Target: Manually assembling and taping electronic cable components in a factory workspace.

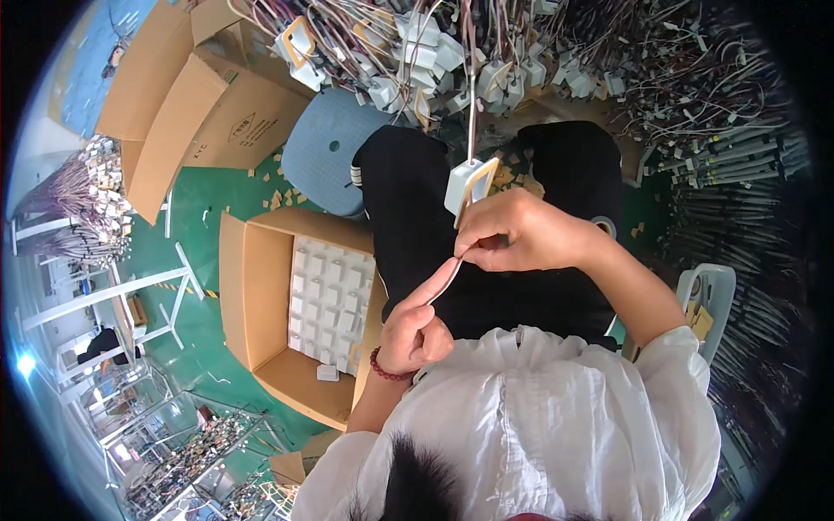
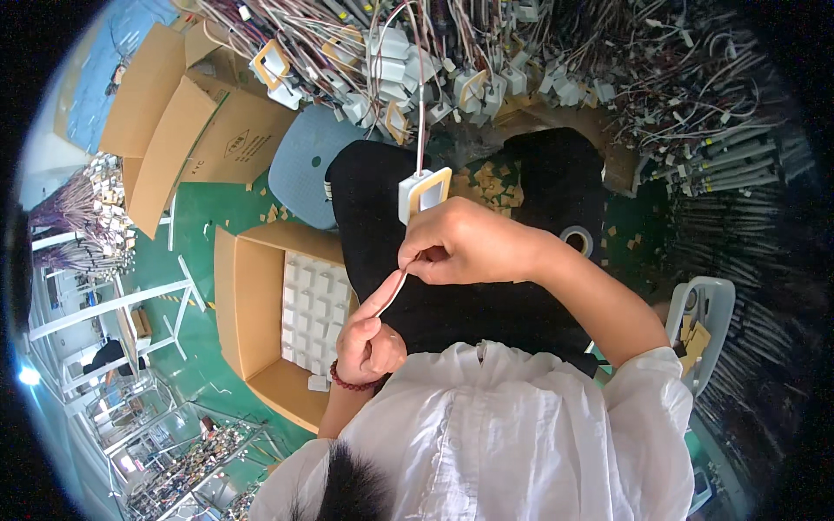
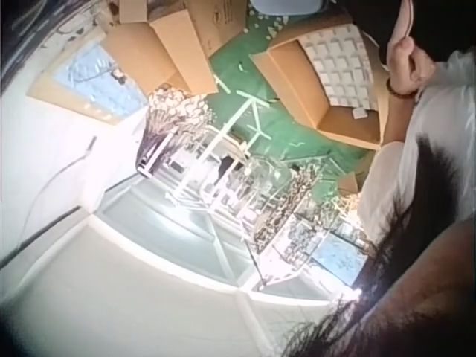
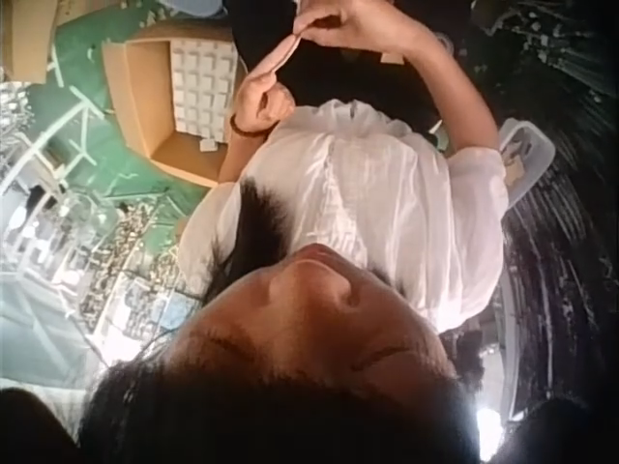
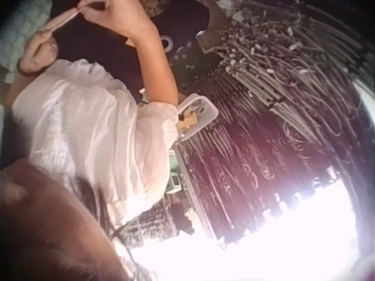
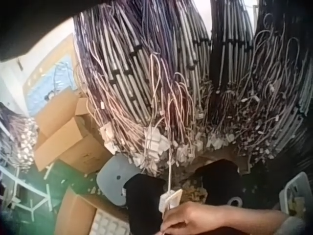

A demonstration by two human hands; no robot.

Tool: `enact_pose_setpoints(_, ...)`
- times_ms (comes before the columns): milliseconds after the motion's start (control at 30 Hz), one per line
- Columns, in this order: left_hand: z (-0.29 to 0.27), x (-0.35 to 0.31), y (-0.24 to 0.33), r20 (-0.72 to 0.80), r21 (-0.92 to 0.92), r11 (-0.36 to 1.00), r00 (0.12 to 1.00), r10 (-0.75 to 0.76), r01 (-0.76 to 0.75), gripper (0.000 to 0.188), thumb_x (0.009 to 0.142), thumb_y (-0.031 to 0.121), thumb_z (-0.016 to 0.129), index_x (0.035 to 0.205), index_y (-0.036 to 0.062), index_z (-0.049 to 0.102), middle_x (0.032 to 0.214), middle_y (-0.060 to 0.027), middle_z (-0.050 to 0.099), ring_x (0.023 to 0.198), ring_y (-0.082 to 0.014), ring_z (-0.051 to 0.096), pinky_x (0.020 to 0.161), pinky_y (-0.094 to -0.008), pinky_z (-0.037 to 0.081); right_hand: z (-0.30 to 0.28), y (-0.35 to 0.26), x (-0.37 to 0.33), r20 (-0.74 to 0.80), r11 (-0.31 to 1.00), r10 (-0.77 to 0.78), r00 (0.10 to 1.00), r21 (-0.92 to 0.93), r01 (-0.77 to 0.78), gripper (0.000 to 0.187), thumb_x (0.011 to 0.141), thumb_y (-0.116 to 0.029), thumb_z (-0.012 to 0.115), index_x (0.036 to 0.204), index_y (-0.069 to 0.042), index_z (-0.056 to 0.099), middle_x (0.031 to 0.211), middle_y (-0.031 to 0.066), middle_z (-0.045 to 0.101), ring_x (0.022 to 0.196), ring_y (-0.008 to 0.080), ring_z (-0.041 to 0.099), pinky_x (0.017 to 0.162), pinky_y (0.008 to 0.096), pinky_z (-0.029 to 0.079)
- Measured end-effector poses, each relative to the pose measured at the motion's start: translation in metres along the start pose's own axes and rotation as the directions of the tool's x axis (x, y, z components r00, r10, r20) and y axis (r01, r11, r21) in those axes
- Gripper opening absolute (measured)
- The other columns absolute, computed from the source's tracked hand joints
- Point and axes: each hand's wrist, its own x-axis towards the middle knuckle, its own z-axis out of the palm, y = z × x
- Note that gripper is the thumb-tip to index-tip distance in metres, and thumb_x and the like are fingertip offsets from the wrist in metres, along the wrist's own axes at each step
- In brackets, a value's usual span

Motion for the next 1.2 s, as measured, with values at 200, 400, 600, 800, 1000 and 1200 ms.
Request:
enact_pose_setpoints(200,-0.004,0.023,0.019,-0.169,0.89,0.435,0.985,0.043,0.134,0.044,0.097,0.011,0.039,0.14,0.0032,0.037,0.083,-0.0076,0.059,0.07,-0.0122,0.055,0.065,-0.0235,0.045,0.009,0.012,-0.02,-0.12,0.892,-0.189,0.975,-0.437,0.12,0.006,0.07,-0.006,0.062,0.074,-0.003,0.058,0.07,0.011,0.054,0.066,0.0308,0.057,0.058,0.0397,0.047)
enact_pose_setpoints(400,0.014,0.053,0.001,0.057,0.982,-0.183,0.869,0.492,0.039,0.013,0.08,0.002,0.065,0.093,-0.0029,0.064,0.089,-0.0156,0.065,0.08,-0.0285,0.062,0.075,-0.0357,0.049,0.035,0.006,-0.037,-0.295,0.734,-0.326,0.898,-0.678,0.045,0.013,0.062,-0.011,0.064,0.065,-0.004,0.053,0.066,0.0059,0.048,0.06,0.0219,0.055,0.05,0.0337,0.047)
enact_pose_setpoints(600,0.025,0.076,-0.012,-0.096,0.994,-0.013,0.931,0.352,0.108,0.009,0.081,0.002,0.065,0.086,-0.0038,0.061,0.075,-0.0103,0.063,0.069,-0.0183,0.059,0.067,-0.0291,0.047,0.032,0.006,-0.066,-0.348,0.702,-0.296,0.889,-0.71,-0.044,0.013,0.062,-0.014,0.062,0.065,-0.003,0.056,0.067,0.0059,0.049,0.063,0.0215,0.055,0.053,0.0335,0.048)
enact_pose_setpoints(800,0.0,0.074,-0.035,-0.315,0.84,0.534,0.889,0.334,0.096,0.017,0.092,0.02,0.059,0.087,0.0034,0.057,0.074,0.0044,0.049,0.067,-0.0045,0.041,0.06,-0.0207,0.032,0.033,0.005,-0.072,-0.413,0.716,-0.321,0.852,-0.695,-0.067,0.014,0.063,-0.016,0.062,0.066,-0.003,0.058,0.07,0.0068,0.051,0.064,0.022,0.055,0.052,0.0344,0.047)
enact_pose_setpoints(1000,0.02,0.089,-0.046,-0.295,0.71,0.705,0.913,0.283,0.011,0.018,0.095,0.015,0.046,0.084,0.0014,0.05,0.072,-0.0046,0.049,0.069,-0.0128,0.046,0.099,-0.0421,0.041,-0.003,-0.006,-0.166,-0.777,0.723,-0.292,0.558,-0.561,-0.402,0.023,0.072,-0.005,0.062,0.094,-0.01,0.065,0.103,0.0081,0.062,0.087,0.0252,0.063,0.073,0.0363,0.053)
enact_pose_setpoints(1200,0.028,0.093,-0.045,-0.349,0.497,0.867,0.921,0.174,0.024,0.017,0.095,0.018,0.047,0.092,0.0018,0.052,0.105,-0.0122,0.058,0.087,-0.0147,0.056,0.096,-0.0387,0.046,-0.044,0.063,-0.514,-0.911,0.383,-0.065,-0.407,0.354,-0.853,0.021,0.08,-0.011,0.063,0.099,-0.004,0.069,0.089,0.0106,0.07,0.081,0.0203,0.066,0.074,0.0308,0.049)
